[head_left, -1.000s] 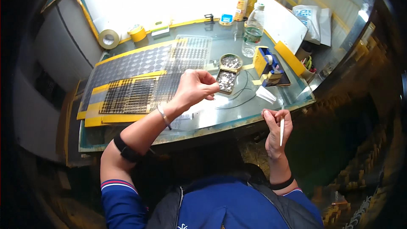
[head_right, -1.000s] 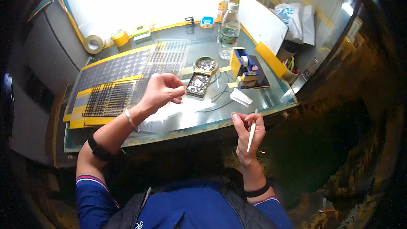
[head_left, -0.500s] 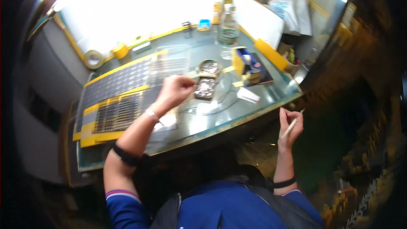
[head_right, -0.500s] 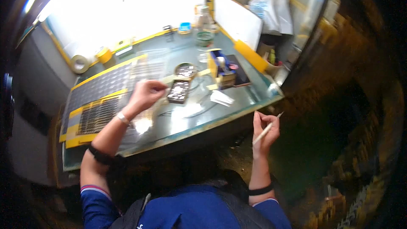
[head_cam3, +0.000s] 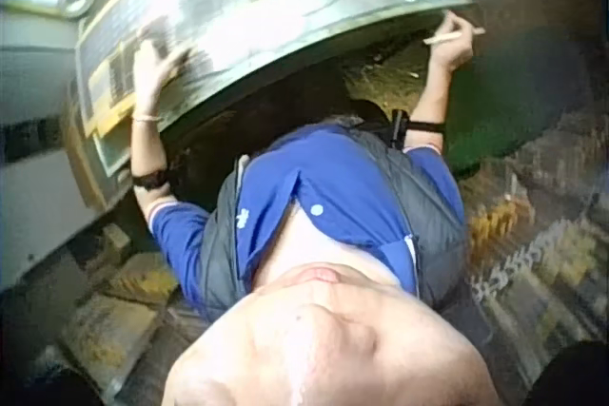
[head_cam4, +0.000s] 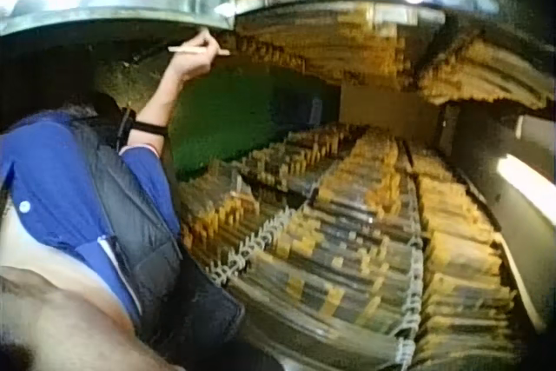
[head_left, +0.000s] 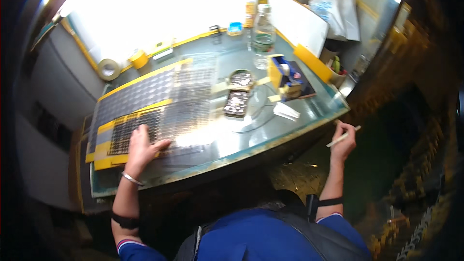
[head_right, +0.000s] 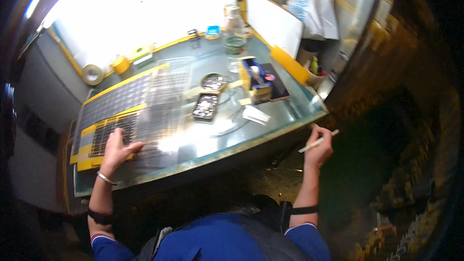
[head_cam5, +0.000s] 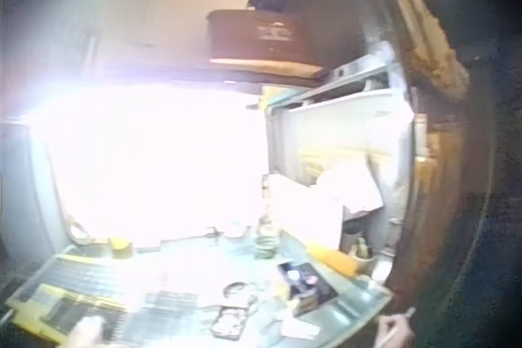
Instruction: Manually placing small metal components into a grid sheet and applying a protective film strip.
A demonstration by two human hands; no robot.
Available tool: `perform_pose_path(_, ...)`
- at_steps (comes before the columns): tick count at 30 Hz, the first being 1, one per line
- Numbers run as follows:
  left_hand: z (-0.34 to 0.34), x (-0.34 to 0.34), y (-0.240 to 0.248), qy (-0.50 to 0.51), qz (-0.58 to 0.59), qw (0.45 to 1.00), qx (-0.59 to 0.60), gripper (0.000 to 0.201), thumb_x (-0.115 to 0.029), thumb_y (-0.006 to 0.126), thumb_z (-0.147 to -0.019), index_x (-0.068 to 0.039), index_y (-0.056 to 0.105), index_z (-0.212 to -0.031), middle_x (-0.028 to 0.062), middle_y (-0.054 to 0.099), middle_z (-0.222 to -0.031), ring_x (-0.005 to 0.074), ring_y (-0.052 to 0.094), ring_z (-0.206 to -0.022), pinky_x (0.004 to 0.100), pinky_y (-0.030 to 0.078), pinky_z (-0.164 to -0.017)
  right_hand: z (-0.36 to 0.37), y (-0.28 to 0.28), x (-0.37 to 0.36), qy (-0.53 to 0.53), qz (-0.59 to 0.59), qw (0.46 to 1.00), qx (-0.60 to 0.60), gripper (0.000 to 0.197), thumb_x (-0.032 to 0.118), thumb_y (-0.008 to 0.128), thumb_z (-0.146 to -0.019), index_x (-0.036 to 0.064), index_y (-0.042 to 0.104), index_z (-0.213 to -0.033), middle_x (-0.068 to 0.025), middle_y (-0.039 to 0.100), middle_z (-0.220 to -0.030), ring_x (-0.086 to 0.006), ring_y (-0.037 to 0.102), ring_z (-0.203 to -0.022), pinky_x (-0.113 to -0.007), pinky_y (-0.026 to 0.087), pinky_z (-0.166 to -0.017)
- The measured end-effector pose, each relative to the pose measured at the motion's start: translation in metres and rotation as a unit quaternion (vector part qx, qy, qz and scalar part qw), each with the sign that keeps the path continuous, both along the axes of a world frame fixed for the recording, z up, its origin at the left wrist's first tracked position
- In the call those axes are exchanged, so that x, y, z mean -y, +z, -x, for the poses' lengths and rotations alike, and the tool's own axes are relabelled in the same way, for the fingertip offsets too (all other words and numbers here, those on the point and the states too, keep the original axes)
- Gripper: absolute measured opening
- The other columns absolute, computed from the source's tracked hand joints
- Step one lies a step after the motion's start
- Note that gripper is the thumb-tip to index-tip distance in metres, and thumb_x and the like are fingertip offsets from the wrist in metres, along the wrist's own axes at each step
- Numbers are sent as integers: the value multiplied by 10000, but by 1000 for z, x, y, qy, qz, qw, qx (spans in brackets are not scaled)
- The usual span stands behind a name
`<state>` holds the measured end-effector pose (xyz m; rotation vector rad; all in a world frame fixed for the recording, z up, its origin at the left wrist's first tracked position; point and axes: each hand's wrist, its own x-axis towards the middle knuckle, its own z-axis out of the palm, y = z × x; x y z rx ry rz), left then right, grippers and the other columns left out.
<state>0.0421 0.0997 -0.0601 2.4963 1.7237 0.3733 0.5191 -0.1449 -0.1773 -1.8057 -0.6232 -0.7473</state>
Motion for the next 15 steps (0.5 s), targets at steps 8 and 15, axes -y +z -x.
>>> perform_pose_path(8, 11, -5, -2, 42, 170, 979, 108, 836, -326, 916, -614, 53, 495, -1229, 197, 616, -1012, 304, 619, -970, 385, 507, -856, 90, 39, -35, 254, -101, 961, -43, 62, 19, 605, -919, 10, 575, -973, -136, 676, -1004, -217, 654, -930, -333, 509, -862)
perform_pose_path(15, 16, -9, -4, 45, 297, 938, 170, 703, -262, 955, -548, 57, 580, -1050, 77, 631, -840, 152, 607, -753, 289, 508, -690, 176, 61, -107, 573, 1, 819, 36, 180, -27, 708, -777, 43, 641, -929, -123, 692, -872, -279, 676, -795, -343, 526, -715)
